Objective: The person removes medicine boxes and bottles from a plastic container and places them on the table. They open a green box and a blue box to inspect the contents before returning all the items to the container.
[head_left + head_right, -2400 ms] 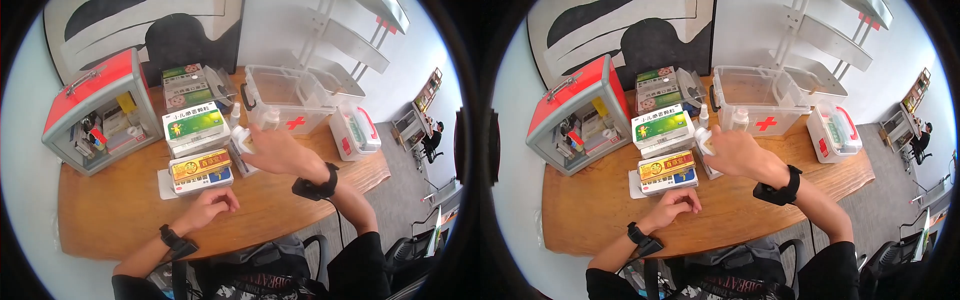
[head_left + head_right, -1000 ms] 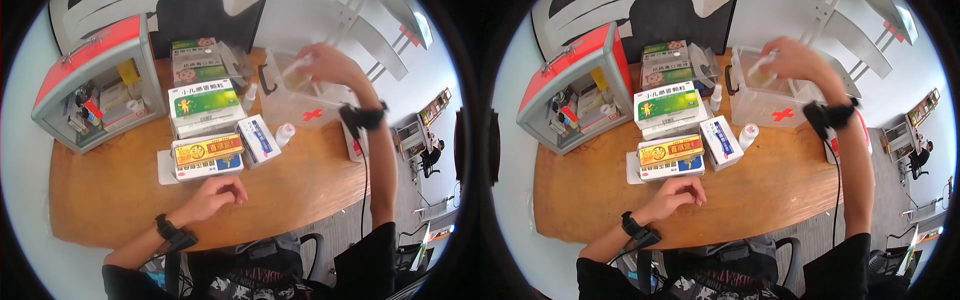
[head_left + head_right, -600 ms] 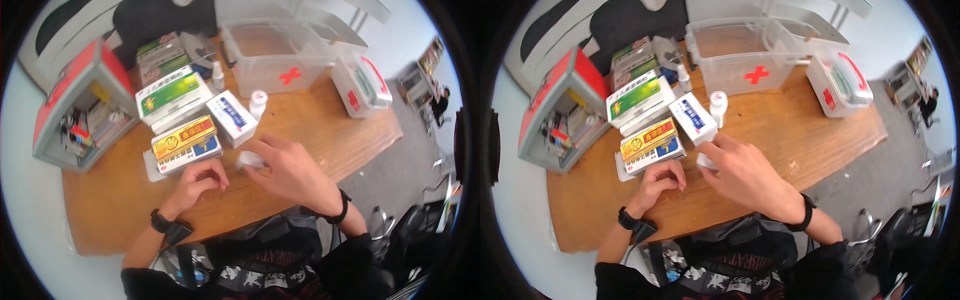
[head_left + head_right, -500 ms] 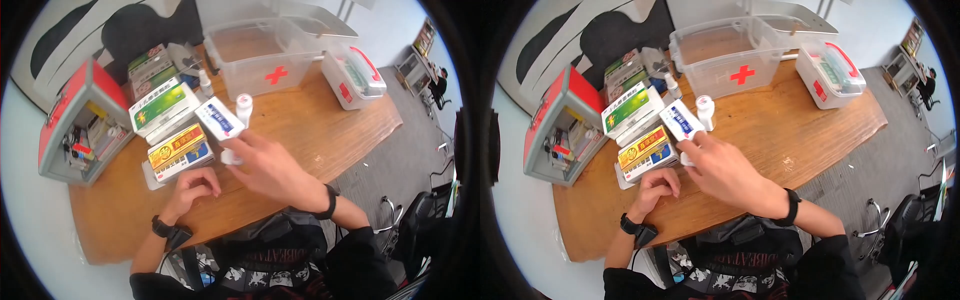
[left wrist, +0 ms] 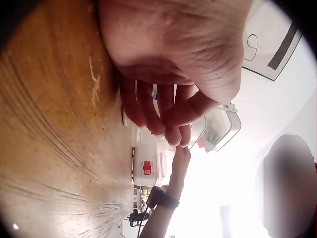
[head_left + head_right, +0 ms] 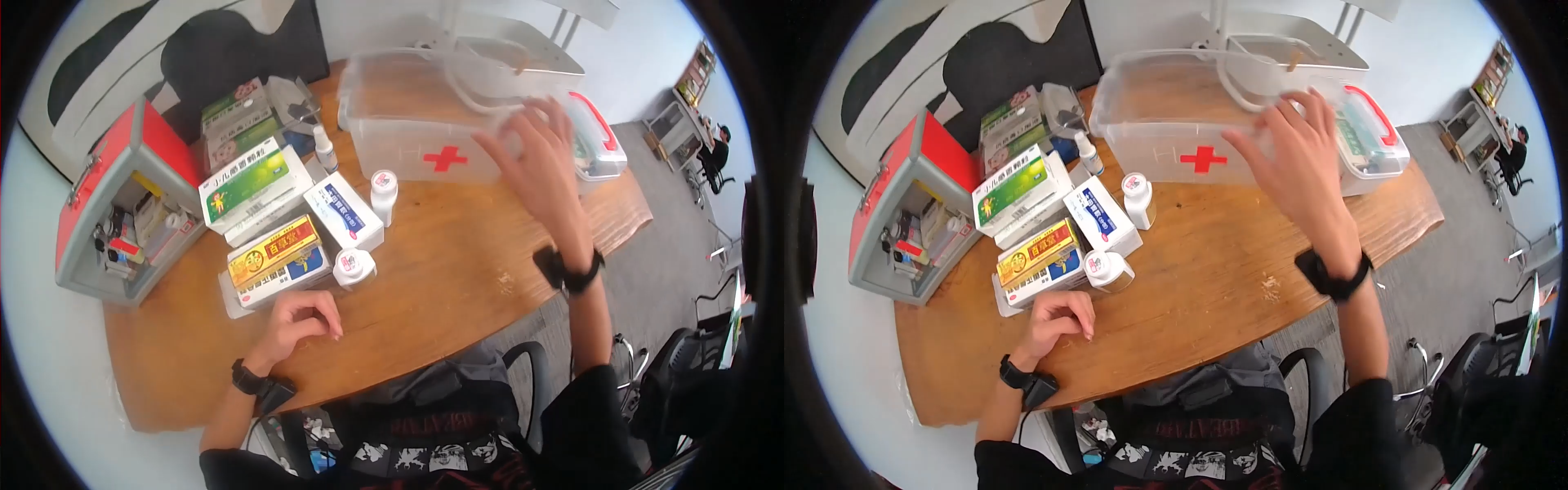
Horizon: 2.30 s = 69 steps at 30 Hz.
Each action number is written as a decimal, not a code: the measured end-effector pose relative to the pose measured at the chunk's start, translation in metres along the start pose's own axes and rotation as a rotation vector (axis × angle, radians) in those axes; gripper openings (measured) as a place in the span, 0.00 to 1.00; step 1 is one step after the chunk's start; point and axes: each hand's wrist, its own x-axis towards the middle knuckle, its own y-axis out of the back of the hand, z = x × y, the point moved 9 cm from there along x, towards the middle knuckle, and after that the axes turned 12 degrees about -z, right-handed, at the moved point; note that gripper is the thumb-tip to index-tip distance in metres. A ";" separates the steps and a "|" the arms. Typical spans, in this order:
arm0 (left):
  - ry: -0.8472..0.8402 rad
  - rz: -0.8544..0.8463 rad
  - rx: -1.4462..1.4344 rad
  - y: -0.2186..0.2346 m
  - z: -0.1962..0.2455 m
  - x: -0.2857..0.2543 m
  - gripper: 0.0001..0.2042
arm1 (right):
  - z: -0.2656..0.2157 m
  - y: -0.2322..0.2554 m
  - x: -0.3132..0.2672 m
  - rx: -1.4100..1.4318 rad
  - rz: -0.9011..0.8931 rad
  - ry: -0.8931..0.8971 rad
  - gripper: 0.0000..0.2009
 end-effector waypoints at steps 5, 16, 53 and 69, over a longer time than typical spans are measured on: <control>0.011 -0.004 -0.007 0.000 0.000 0.000 0.07 | -0.060 0.033 -0.072 0.145 -0.051 -0.025 0.14; 0.005 -0.146 0.059 -0.013 0.017 0.002 0.07 | -0.115 0.067 -0.155 0.202 -0.060 -0.204 0.18; -0.095 0.317 1.150 -0.069 0.233 0.165 0.23 | -0.199 -0.045 -0.185 0.536 -0.118 0.208 0.11; 0.285 -0.251 1.945 -0.077 0.127 0.251 0.12 | -0.200 -0.065 -0.201 0.571 -0.173 0.178 0.12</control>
